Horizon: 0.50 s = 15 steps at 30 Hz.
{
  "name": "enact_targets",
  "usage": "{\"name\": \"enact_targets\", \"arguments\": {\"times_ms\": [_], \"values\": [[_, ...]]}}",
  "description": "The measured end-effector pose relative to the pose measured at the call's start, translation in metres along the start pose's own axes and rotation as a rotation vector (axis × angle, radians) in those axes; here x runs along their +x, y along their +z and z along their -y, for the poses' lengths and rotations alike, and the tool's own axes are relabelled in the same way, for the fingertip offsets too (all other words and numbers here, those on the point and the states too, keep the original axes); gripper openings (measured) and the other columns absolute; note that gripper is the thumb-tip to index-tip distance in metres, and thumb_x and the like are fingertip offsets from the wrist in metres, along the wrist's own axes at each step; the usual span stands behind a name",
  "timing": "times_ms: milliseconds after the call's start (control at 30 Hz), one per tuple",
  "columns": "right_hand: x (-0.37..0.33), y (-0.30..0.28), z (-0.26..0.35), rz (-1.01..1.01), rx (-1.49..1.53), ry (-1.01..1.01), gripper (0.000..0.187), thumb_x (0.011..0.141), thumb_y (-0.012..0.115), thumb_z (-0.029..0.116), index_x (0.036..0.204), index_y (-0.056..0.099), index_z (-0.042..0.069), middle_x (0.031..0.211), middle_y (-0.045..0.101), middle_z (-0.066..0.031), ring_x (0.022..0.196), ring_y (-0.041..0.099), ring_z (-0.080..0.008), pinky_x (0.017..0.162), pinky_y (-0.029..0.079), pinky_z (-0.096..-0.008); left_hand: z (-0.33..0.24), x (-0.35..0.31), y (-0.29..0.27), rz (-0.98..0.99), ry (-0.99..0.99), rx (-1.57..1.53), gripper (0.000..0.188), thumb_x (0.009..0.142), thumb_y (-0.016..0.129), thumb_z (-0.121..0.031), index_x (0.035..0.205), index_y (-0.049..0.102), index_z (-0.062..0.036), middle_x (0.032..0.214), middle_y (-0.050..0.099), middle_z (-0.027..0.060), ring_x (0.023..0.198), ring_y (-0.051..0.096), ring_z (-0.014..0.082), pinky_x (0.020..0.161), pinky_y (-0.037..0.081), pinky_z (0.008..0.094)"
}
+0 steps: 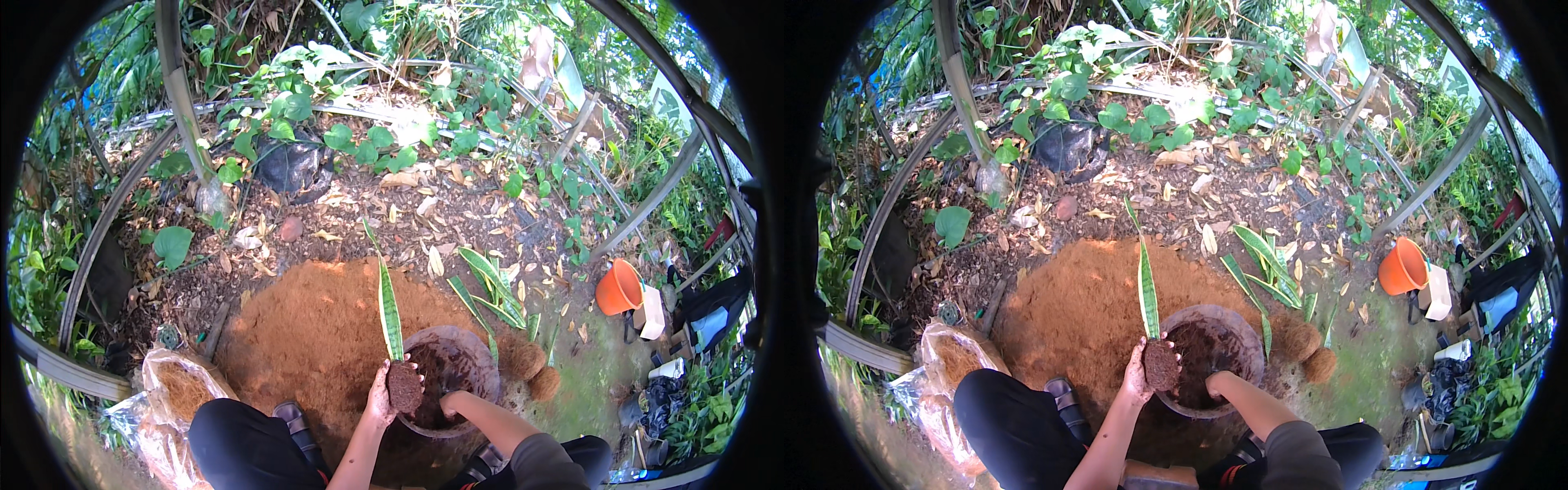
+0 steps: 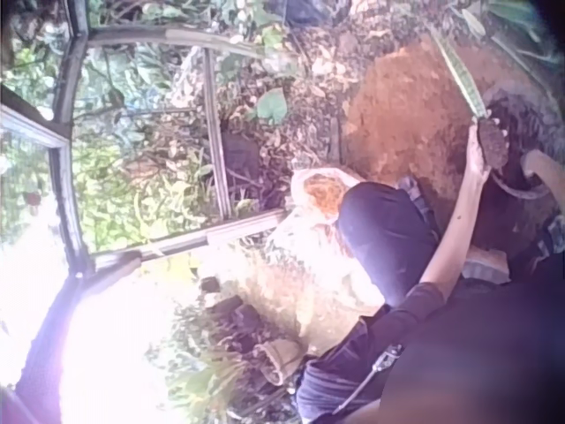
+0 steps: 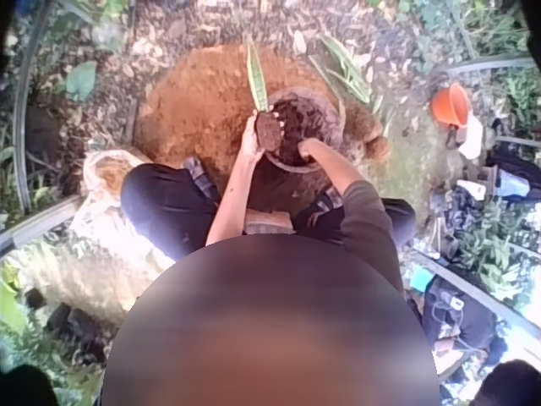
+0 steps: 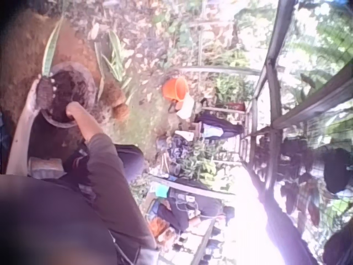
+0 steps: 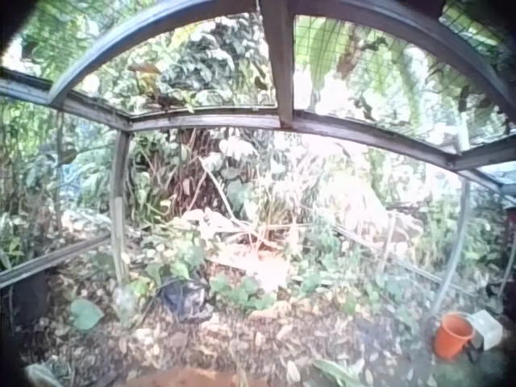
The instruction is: The person sits on the ground and packs soil around a plant cutting in a small pot. They repeatedly add soil and press it down by hand to secure the plant.
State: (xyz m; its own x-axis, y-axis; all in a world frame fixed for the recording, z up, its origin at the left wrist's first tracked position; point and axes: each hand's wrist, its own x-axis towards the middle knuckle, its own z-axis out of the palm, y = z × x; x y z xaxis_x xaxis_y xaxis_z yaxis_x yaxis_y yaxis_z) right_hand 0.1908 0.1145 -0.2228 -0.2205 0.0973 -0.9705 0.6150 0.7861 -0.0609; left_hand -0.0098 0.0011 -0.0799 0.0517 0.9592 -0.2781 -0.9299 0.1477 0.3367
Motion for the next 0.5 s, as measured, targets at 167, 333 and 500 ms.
{"name": "enact_targets", "arguments": {"times_ms": [167, 333, 500], "values": [[-0.078, -0.013, -0.014, -0.151, 1.031, -0.166, 0.028, 0.078, 0.071, 0.020, 0.096, 0.067, -0.001, 0.094, 0.066, -0.0096, 0.084, 0.063, -0.0220, 0.068, 0.056, -0.0422, 0.004, 0.004, -0.005, 0.025, 0.019, -0.025, 0.049, 0.097, 0.040, -0.045, 0.130, 0.047, -0.0101, 0.110, 0.062, 0.0080, 0.096, 0.062, 0.0276, 0.082, 0.052, 0.0443], [-0.170, -0.018, 0.000, -0.685, 2.003, -0.597, 0.021, 0.086, 0.064, 0.022, 0.101, 0.062, 0.007, 0.107, 0.061, -0.0072, 0.099, 0.060, -0.0226, 0.083, 0.052, -0.0517, 0.005, 0.005, -0.004, 0.034, 0.039, -0.010, 0.042, 0.096, 0.041, -0.045, 0.122, 0.052, -0.0137, 0.107, 0.061, 0.0057, 0.094, 0.061, 0.0274, 0.081, 0.052, 0.0458], [-0.248, -0.025, 0.044, -0.682, 2.210, -0.891, 0.024, 0.085, 0.065, 0.011, 0.107, 0.061, 0.003, 0.117, 0.061, -0.0106, 0.106, 0.059, -0.0260, 0.092, 0.048, -0.0523, 0.005, -0.001, 0.009, -0.056, 0.066, -0.009, 0.041, 0.097, 0.041, -0.044, 0.120, 0.054, -0.0138, 0.105, 0.062, 0.0057, 0.094, 0.061, 0.0267, 0.081, 0.052, 0.0458]]}}
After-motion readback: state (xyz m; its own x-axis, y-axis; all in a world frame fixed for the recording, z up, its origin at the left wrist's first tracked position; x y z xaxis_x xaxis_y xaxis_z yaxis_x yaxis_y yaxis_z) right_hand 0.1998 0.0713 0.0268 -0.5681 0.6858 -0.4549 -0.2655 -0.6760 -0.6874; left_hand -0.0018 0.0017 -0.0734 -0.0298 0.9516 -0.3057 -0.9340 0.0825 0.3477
